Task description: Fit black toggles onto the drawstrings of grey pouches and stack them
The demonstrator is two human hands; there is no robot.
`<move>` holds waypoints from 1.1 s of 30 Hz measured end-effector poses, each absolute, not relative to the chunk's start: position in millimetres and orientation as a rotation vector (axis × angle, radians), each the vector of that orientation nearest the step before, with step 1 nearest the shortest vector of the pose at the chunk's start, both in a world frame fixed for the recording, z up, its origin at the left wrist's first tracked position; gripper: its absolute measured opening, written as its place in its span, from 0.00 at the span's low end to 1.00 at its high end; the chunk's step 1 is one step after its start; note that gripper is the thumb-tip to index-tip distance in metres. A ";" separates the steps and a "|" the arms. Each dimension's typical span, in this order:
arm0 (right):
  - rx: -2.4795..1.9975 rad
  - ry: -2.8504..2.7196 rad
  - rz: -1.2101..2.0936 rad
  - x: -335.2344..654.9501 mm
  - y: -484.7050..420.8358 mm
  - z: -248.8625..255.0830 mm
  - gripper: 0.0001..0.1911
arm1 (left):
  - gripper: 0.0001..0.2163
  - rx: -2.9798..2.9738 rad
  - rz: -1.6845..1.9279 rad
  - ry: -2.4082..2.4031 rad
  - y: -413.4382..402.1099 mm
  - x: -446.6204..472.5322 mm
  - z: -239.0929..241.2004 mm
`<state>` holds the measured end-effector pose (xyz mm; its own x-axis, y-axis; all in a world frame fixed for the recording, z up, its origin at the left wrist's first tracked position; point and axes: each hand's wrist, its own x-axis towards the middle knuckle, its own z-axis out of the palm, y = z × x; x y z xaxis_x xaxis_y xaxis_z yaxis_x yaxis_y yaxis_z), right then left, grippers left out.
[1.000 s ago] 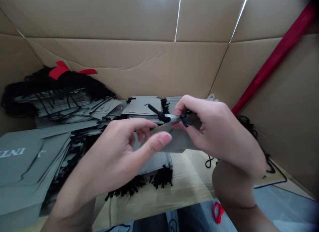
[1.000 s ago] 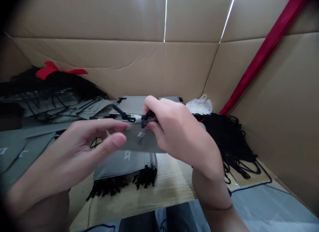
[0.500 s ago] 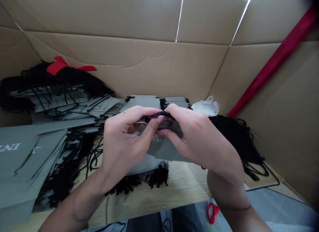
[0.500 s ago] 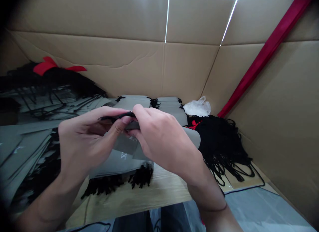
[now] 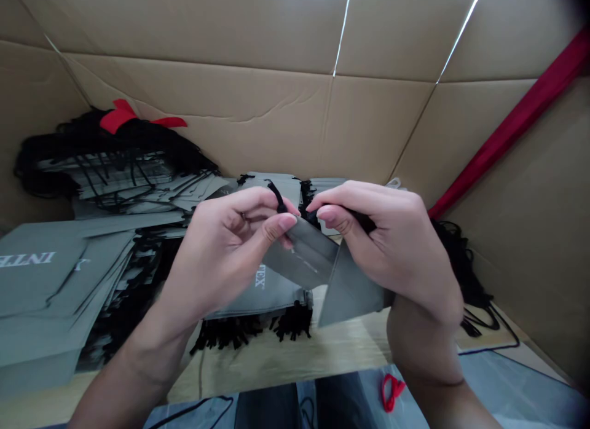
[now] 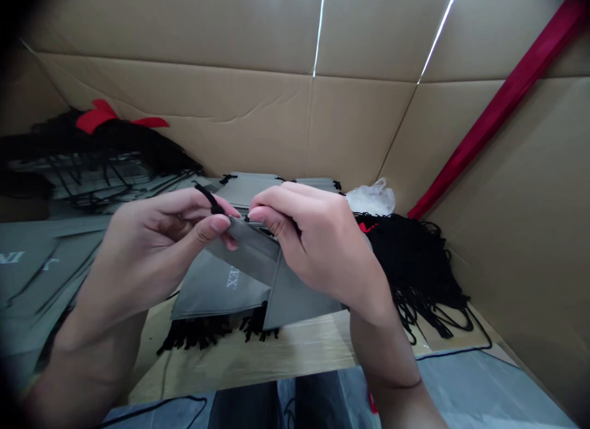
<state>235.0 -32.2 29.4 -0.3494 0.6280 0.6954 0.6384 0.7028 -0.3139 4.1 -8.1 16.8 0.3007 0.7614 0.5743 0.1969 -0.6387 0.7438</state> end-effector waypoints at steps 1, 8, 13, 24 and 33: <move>-0.951 -2.045 0.012 236.0 -33.5 29.9 0.10 | 0.05 2.072 1.347 0.851 -8.6 3.4 17.1; -0.918 -1.890 0.100 237.7 -37.5 25.3 0.04 | 0.11 2.327 1.212 0.819 -13.4 -1.3 21.5; -0.962 -1.909 -0.022 236.1 -34.6 24.4 0.10 | 0.14 2.356 1.068 0.745 -17.1 -3.3 23.7; -0.805 -1.862 0.066 232.6 -29.4 19.2 0.09 | 0.18 2.183 1.000 0.633 -9.1 -7.2 17.1; -0.741 -1.861 0.137 234.3 -30.6 20.2 0.08 | 0.04 2.053 1.262 0.611 -0.2 -1.6 12.1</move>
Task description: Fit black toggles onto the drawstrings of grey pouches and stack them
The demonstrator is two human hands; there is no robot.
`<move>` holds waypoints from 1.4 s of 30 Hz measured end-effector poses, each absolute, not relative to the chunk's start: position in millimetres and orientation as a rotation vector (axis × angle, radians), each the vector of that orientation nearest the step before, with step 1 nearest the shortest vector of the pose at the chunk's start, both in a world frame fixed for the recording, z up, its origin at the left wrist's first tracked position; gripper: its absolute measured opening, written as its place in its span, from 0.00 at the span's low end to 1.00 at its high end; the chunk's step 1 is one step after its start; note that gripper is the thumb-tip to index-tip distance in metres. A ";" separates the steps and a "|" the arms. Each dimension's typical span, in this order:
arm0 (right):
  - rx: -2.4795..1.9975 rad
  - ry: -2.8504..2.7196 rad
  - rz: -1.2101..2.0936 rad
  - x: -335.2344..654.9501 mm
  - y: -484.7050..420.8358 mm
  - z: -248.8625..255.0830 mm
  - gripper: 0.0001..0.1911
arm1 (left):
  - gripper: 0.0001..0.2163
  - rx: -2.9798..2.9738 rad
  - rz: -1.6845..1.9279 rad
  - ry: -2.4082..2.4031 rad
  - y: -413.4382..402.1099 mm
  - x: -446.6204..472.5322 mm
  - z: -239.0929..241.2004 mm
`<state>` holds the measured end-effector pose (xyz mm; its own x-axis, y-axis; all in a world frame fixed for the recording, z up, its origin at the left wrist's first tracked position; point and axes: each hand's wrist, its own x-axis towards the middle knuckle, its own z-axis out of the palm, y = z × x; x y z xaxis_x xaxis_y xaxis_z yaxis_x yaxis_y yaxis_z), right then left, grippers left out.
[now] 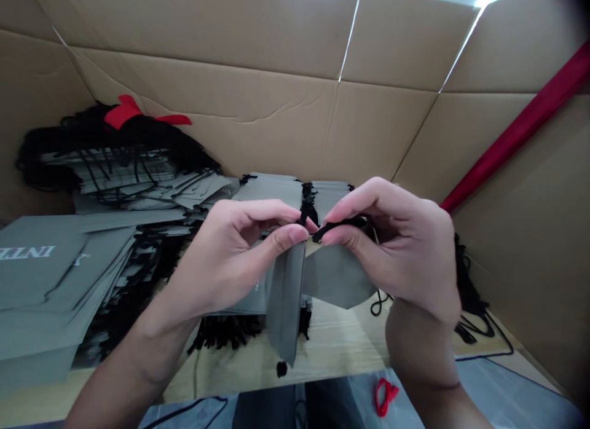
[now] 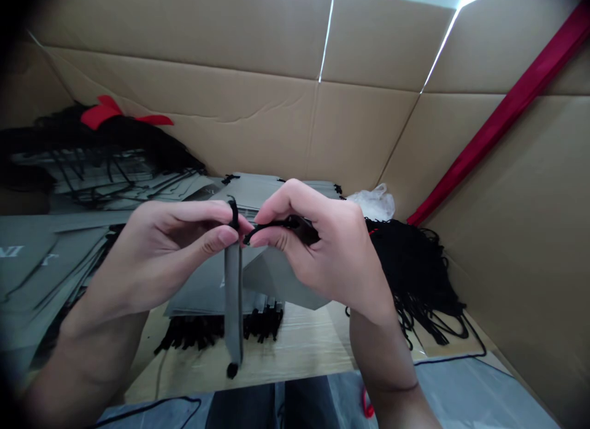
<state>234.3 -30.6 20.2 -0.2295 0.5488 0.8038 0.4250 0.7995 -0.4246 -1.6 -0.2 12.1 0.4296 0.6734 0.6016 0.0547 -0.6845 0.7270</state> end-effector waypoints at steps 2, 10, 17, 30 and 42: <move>-0.733 -1.868 0.169 235.8 -32.3 21.1 0.08 | 0.01 2.026 1.340 0.680 0.3 0.0 9.1; -0.669 -1.935 -0.039 231.6 -32.2 22.7 0.09 | 0.02 2.091 1.526 0.693 -3.8 3.5 5.6; -0.593 -1.904 -0.089 226.8 -25.5 17.0 0.09 | 0.09 2.163 1.573 0.646 -6.0 4.0 0.9; -0.451 -1.875 -0.219 219.5 -20.9 12.6 0.14 | 0.04 2.493 1.775 0.879 -20.2 5.7 4.2; -0.537 -1.874 -0.123 220.6 -25.3 13.0 0.15 | 0.08 2.400 1.669 0.738 -21.2 -1.8 4.8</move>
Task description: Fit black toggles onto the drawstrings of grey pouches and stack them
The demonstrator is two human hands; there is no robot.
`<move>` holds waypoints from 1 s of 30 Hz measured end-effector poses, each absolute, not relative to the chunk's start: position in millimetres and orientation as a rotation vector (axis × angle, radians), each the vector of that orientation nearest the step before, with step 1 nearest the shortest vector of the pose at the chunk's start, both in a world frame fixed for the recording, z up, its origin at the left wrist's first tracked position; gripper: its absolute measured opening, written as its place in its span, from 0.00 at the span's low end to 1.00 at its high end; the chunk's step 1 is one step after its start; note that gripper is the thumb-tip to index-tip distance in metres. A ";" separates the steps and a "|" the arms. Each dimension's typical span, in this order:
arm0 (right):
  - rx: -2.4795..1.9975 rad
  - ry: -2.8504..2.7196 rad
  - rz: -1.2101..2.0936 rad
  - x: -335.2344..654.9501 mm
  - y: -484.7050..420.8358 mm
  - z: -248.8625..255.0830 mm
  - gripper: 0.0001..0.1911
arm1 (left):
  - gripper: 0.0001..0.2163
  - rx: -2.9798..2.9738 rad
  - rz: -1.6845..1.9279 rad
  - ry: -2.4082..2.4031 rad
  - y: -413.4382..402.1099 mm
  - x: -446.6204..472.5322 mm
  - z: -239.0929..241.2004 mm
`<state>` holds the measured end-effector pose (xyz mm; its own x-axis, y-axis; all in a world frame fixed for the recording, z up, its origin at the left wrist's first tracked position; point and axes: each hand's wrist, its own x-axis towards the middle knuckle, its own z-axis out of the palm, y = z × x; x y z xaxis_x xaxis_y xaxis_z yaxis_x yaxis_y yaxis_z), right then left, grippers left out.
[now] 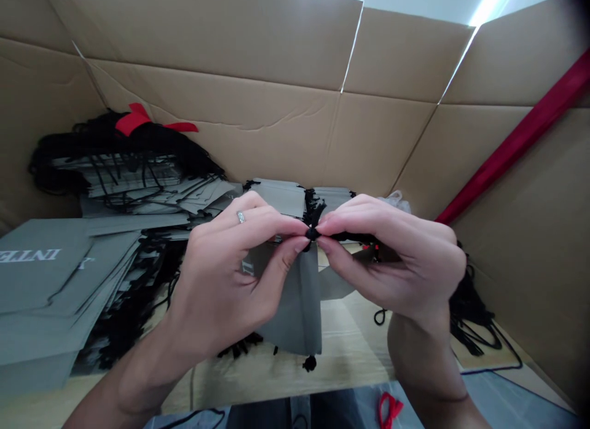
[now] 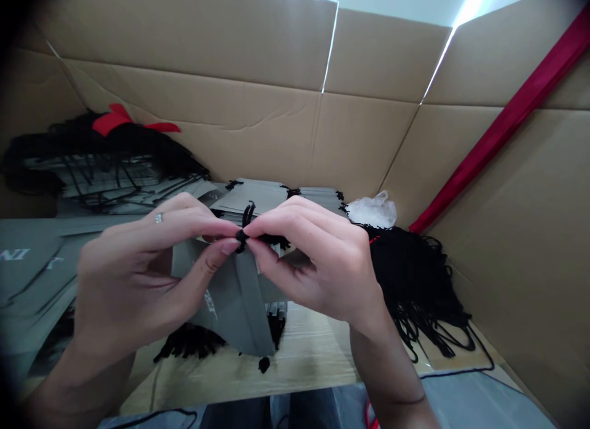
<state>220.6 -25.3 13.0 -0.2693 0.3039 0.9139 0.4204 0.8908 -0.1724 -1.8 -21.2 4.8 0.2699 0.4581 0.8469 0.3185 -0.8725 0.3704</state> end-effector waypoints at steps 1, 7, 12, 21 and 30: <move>-0.541 -1.875 -0.120 220.7 -25.2 13.1 0.15 | 0.08 2.385 1.675 0.735 -21.1 -1.9 4.6; -0.542 -1.887 -0.052 224.2 -26.4 15.3 0.12 | 0.09 2.400 1.715 0.701 -17.5 -0.5 5.7; -0.663 -1.882 -0.048 223.9 -28.9 17.5 0.11 | 0.09 2.370 1.697 0.663 -14.3 -1.3 8.4; -0.684 -1.927 0.105 229.2 -26.5 18.4 0.11 | 0.12 2.569 1.596 0.513 -7.8 -12.3 8.4; -0.709 -2.007 0.148 229.0 -30.2 22.8 0.13 | 0.13 2.839 1.555 0.507 -11.7 -20.1 4.2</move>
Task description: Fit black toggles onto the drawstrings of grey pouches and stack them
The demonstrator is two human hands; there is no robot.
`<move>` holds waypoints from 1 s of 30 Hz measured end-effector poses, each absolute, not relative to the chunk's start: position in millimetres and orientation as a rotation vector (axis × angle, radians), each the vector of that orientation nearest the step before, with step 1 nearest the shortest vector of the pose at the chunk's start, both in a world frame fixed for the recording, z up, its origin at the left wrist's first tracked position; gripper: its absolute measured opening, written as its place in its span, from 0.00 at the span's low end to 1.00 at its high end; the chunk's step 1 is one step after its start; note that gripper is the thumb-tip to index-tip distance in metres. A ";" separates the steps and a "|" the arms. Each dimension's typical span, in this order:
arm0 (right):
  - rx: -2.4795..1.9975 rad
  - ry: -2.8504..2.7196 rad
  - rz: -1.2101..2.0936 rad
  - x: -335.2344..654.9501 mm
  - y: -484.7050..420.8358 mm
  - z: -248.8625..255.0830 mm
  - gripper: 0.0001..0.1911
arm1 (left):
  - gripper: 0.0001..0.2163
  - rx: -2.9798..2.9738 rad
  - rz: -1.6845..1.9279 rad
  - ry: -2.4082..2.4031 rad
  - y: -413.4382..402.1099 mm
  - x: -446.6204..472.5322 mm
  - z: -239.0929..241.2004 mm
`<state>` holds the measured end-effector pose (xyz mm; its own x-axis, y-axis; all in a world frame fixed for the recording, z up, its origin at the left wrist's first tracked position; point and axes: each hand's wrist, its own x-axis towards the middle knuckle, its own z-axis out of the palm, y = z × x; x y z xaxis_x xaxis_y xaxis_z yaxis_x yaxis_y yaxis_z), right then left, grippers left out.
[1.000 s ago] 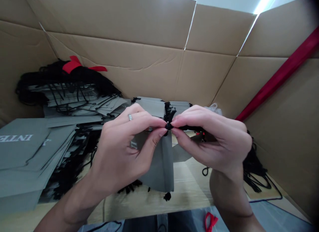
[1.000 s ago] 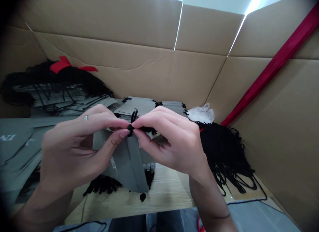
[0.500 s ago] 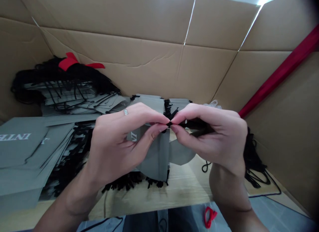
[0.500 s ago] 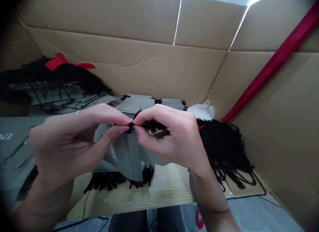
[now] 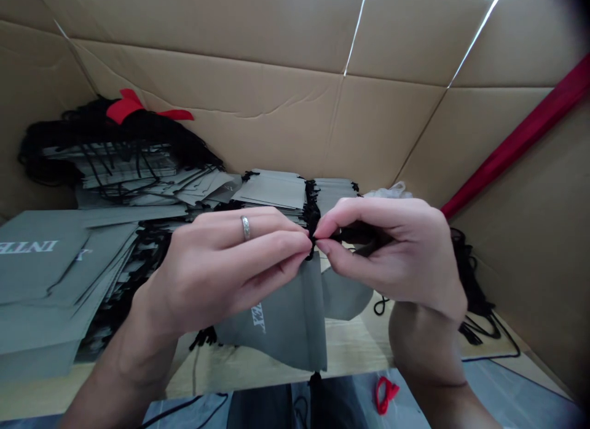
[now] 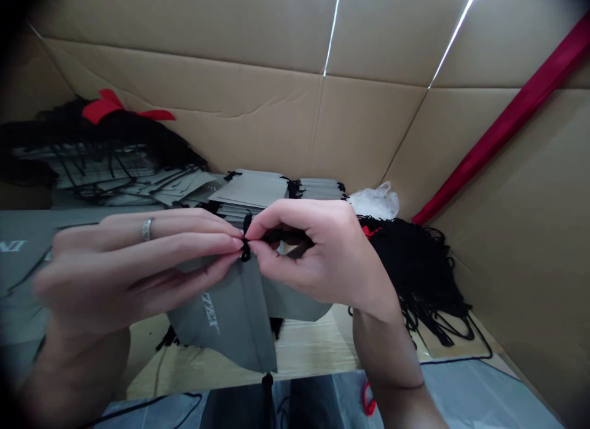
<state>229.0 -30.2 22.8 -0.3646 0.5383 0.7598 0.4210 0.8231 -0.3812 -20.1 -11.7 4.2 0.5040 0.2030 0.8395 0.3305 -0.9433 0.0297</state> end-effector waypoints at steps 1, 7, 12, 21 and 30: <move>-0.717 -2.015 0.127 228.1 -30.7 23.1 0.13 | 0.12 -2.587 -1.403 -0.473 -12.8 -20.1 2.8; -0.698 -2.020 0.033 224.8 -29.2 21.9 0.12 | 0.07 -2.462 -1.341 -0.618 -18.0 -16.2 2.3; -0.658 -1.965 0.143 225.1 -27.3 18.9 0.13 | 0.07 -2.468 -1.525 -0.594 -16.8 -11.1 11.9; -0.703 -1.852 0.251 222.5 -29.5 18.1 0.14 | 0.09 -2.665 -1.812 -0.506 -1.4 -7.9 9.1; -0.708 -1.891 -0.098 217.0 -39.1 17.0 0.09 | 0.10 -2.303 -1.432 -0.484 -19.0 -12.4 -3.6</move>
<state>217.0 -39.1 17.0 -0.2599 0.4265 0.8663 0.5137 0.8207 -0.2500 -12.4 -19.0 -3.6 0.4202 0.0871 0.9032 0.4793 -0.8665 -0.1394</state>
